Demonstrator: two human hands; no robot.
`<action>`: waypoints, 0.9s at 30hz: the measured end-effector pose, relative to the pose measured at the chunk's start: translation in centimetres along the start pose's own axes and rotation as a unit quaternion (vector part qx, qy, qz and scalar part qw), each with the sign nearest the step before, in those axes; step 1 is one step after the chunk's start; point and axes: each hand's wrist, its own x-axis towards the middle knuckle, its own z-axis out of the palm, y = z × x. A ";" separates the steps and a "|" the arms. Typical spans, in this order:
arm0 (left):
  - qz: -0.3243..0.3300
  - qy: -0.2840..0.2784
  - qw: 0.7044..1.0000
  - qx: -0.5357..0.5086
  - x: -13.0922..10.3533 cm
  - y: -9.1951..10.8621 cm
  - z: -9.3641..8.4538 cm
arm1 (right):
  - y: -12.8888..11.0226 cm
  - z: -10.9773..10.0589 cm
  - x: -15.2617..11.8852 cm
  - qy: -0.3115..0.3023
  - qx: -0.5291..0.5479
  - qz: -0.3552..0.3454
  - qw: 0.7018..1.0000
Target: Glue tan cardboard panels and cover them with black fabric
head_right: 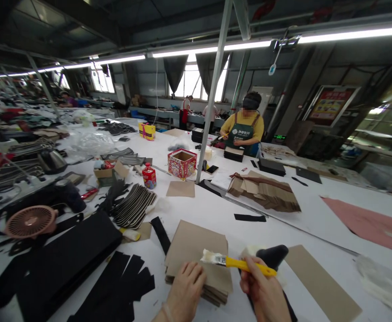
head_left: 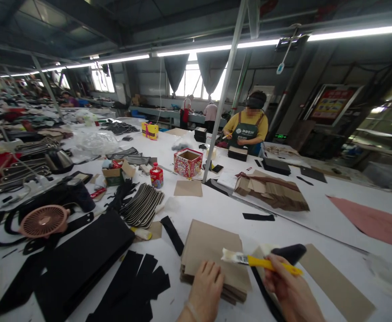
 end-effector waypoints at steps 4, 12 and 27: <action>0.030 0.088 0.994 0.059 -1.1 0.3 1.1 | 1.1 4.3 1.6 -0.075 -0.103 -0.023 0.992; 0.031 0.055 0.997 0.037 -0.9 -1.4 1.1 | 3.8 8.9 4.3 -0.162 -0.237 -0.039 0.957; -0.005 0.320 0.946 0.060 -0.9 -1.0 5.1 | 6.8 11.3 9.0 -0.165 -0.310 -0.059 0.934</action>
